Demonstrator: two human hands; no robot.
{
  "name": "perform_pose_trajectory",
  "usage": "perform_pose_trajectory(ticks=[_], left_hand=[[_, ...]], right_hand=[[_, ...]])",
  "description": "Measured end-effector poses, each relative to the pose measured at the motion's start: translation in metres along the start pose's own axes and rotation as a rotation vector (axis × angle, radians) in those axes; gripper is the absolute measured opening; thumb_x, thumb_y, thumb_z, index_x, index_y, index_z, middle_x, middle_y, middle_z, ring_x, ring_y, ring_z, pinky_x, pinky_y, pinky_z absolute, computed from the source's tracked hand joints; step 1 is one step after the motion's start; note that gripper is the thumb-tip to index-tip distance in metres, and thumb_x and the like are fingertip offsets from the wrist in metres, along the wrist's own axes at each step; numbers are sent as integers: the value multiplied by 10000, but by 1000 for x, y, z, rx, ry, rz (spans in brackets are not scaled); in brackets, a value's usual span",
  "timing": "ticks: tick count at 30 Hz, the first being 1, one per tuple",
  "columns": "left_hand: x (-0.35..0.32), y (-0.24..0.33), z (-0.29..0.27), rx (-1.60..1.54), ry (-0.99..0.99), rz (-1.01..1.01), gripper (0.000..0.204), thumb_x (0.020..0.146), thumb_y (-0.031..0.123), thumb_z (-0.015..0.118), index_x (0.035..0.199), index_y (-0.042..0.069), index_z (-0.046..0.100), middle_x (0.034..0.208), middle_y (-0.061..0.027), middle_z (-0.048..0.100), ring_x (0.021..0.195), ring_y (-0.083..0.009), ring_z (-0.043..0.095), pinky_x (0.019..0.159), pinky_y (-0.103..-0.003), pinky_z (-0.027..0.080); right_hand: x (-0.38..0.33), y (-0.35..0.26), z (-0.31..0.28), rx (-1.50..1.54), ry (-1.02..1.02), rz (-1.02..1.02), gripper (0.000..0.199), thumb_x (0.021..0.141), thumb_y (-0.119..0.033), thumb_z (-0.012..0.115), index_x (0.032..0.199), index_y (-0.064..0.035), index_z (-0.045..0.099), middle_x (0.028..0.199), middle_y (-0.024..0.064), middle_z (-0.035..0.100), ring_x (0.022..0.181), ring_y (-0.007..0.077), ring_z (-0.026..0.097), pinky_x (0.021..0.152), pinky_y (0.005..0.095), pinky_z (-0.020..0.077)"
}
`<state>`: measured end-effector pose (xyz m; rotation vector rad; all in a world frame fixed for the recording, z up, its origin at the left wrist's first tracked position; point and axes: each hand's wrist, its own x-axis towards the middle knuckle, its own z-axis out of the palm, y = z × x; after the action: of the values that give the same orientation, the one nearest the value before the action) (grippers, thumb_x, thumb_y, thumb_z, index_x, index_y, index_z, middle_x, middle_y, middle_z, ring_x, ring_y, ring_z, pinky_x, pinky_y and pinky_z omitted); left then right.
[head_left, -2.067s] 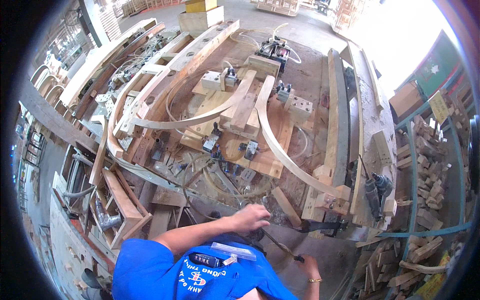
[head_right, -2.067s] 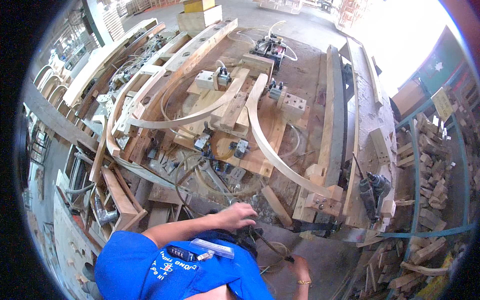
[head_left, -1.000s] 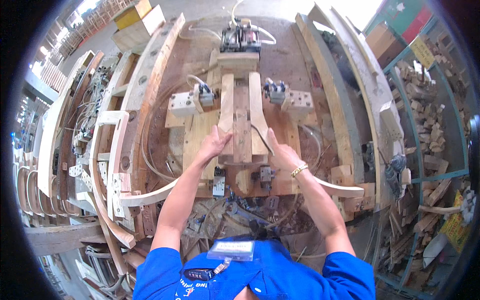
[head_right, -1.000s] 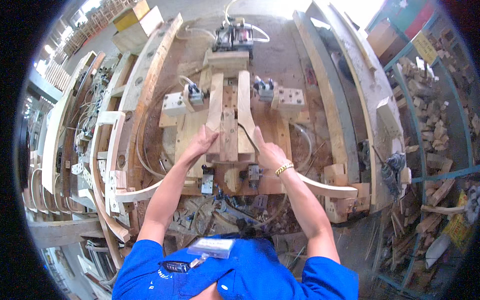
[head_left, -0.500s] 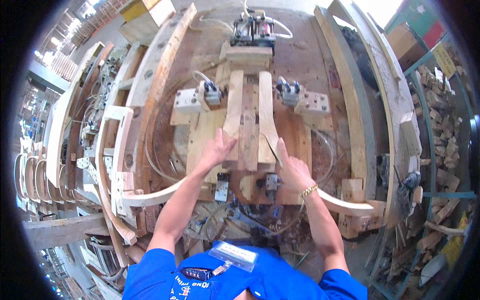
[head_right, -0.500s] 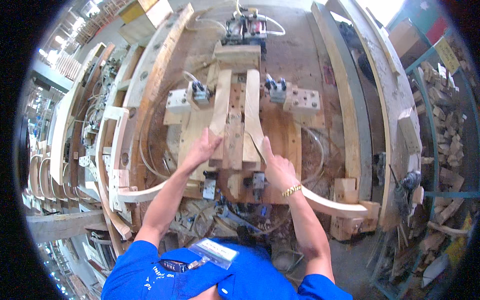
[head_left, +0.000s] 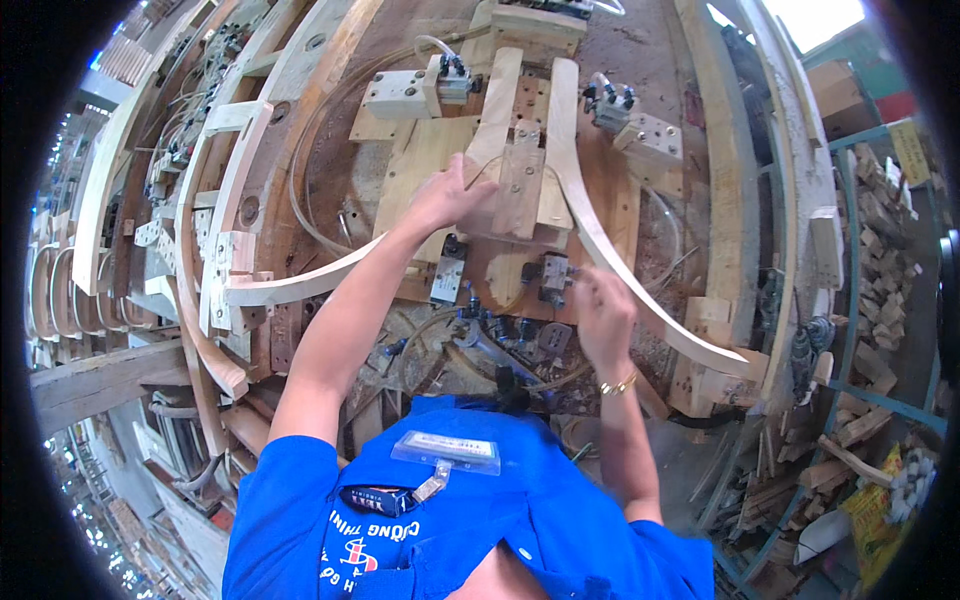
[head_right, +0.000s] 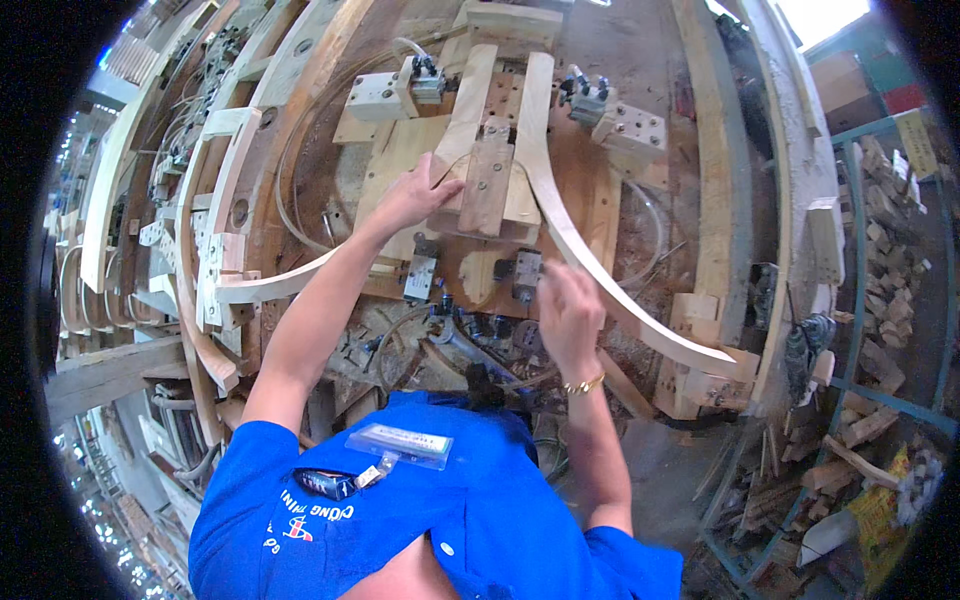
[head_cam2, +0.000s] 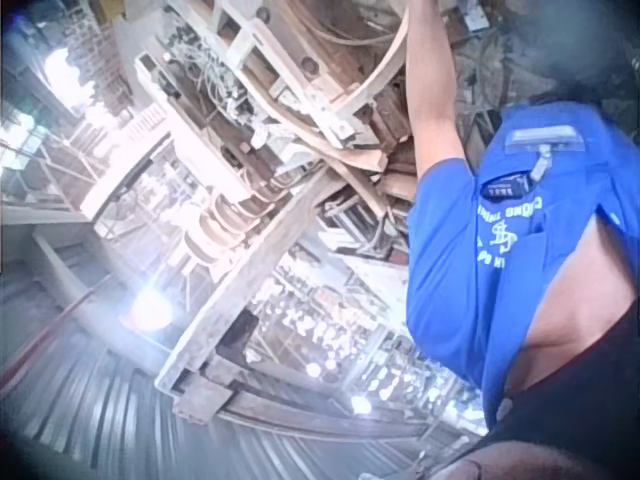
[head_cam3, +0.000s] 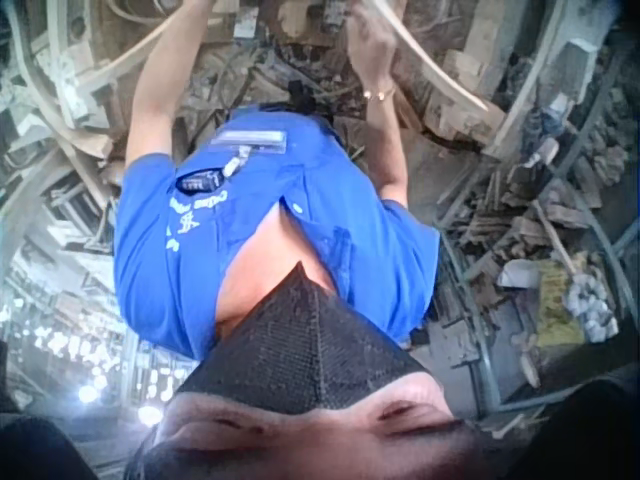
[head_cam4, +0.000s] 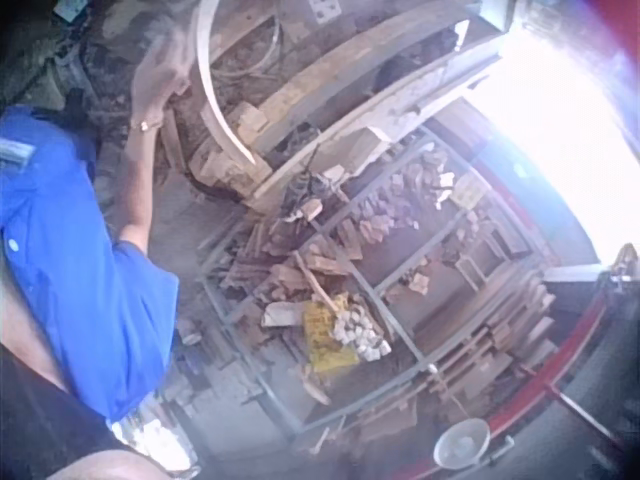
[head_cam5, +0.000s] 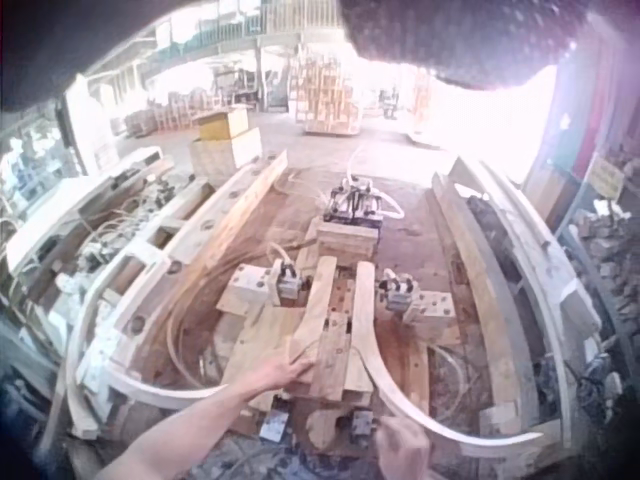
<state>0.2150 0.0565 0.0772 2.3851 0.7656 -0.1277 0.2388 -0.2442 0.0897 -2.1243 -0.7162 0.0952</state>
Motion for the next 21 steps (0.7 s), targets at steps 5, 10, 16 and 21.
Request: perform_pose_trajectory(ticks=[5,10,16,21], left_hand=[[-2,3,-4,21,-12,13,938,846,684,527,1405,-43,329,1103,-326,632,1032,-451,624,896,-490,492],[-2,2,-4,46,-41,-19,939,850,679,536,1412,-39,311,1108,-328,628,1031,-462,621,890,-495,493],[2,-3,-1,39,-51,6,924,872,652,536,1411,-64,310,1155,-338,605,1051,-470,608,907,-498,482],[2,-1,-2,-6,-57,0,927,869,643,547,1416,-65,309,1210,-347,575,1117,-455,583,954,-478,462]], right_hand=[[-29,5,15,180,-213,177,288,831,-140,725,1082,-8,681,1129,179,653,922,282,659,775,341,545],[-16,1,19,42,-180,-53,376,796,-180,755,1110,5,660,1156,161,650,1092,311,597,893,391,501],[9,-52,98,97,-216,-213,356,841,-191,707,1123,15,632,1021,196,668,943,350,633,821,413,509],[52,-64,145,35,-305,-160,326,869,-197,641,1157,-46,618,928,196,662,885,379,644,771,458,515]])
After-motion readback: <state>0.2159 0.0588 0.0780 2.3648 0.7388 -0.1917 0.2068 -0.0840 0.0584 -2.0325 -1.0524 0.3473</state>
